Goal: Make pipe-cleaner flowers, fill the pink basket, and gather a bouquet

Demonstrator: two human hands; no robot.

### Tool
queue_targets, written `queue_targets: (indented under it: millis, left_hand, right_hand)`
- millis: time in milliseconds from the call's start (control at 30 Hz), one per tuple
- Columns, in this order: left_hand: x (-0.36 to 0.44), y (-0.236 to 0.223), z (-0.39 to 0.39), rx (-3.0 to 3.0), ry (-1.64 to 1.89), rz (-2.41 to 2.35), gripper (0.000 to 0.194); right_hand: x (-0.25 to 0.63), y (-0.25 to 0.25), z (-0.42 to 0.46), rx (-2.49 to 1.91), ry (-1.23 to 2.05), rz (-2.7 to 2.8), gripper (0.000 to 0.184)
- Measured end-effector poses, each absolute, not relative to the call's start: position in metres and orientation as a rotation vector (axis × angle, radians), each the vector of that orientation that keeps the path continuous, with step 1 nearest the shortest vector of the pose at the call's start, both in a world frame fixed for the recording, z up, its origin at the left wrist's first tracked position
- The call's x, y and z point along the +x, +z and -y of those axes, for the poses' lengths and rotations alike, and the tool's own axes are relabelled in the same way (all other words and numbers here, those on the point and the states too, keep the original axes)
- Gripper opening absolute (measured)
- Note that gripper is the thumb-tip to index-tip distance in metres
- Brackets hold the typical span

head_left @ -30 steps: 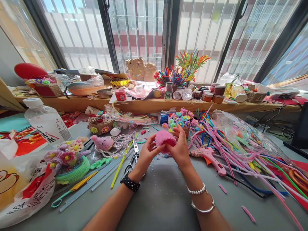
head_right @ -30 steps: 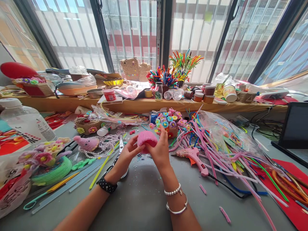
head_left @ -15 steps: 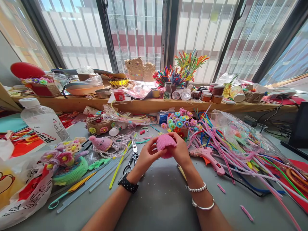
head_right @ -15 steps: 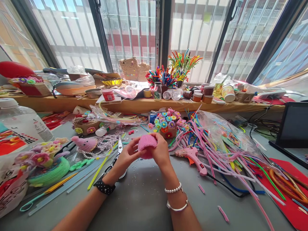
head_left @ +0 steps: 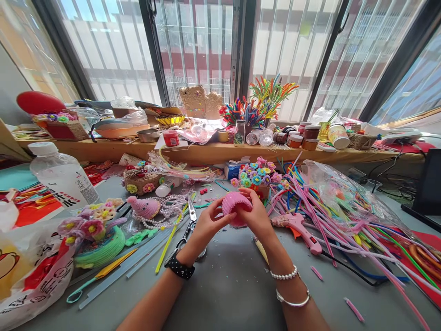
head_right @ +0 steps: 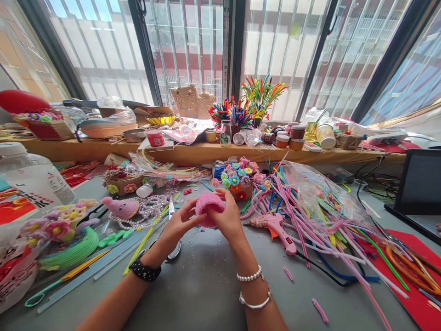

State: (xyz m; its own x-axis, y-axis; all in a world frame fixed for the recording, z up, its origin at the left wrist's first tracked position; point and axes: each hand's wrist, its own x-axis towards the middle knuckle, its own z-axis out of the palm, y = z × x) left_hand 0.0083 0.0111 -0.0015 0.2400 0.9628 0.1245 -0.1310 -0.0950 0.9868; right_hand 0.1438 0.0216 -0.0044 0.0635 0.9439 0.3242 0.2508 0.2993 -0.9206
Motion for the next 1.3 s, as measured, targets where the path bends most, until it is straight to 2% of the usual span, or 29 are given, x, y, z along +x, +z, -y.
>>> queue_targets:
  millis: [100,267,367,433,500,633,700,900,1167,1300]
  left_hand:
    - [0.004,-0.001,-0.014,1.198,1.227,-0.887,0.040]
    - [-0.003,0.000,-0.019,0.757,1.330,-0.678,0.034]
    - [-0.004,0.001,-0.020,0.570,1.264,-0.524,0.037]
    - [-0.004,0.001,-0.019,0.536,1.216,-0.483,0.039]
    - [-0.003,0.000,-0.019,0.527,1.191,-0.484,0.042]
    - [-0.004,-0.001,-0.020,0.483,1.211,-0.512,0.046]
    - [-0.004,-0.001,-0.020,0.458,1.221,-0.490,0.046]
    - [-0.005,0.001,-0.020,0.435,1.201,-0.347,0.049]
    - [-0.003,0.001,-0.021,0.426,1.211,-0.399,0.043]
    - [-0.003,0.004,-0.020,0.372,1.230,-0.415,0.043]
  right_hand:
    - [0.153,-0.004,-0.023,-1.120,0.841,1.471,0.057]
    - [0.176,0.000,-0.025,-1.236,0.621,1.547,0.026]
    - [0.182,0.005,-0.024,-1.391,0.399,1.621,0.022]
    - [0.183,0.007,-0.021,-1.526,0.368,1.728,0.027]
    - [0.185,0.008,-0.017,-1.698,0.403,1.824,0.034]
    - [0.190,0.000,-0.010,-1.997,0.526,1.922,0.024]
    - [0.192,-0.006,-0.008,-2.039,0.597,1.949,0.028]
    - [0.183,-0.014,-0.009,-1.990,0.778,2.008,0.035]
    - [0.177,-0.012,-0.015,-1.748,0.962,2.024,0.015]
    - [0.178,-0.016,-0.019,-1.583,1.139,2.039,0.018]
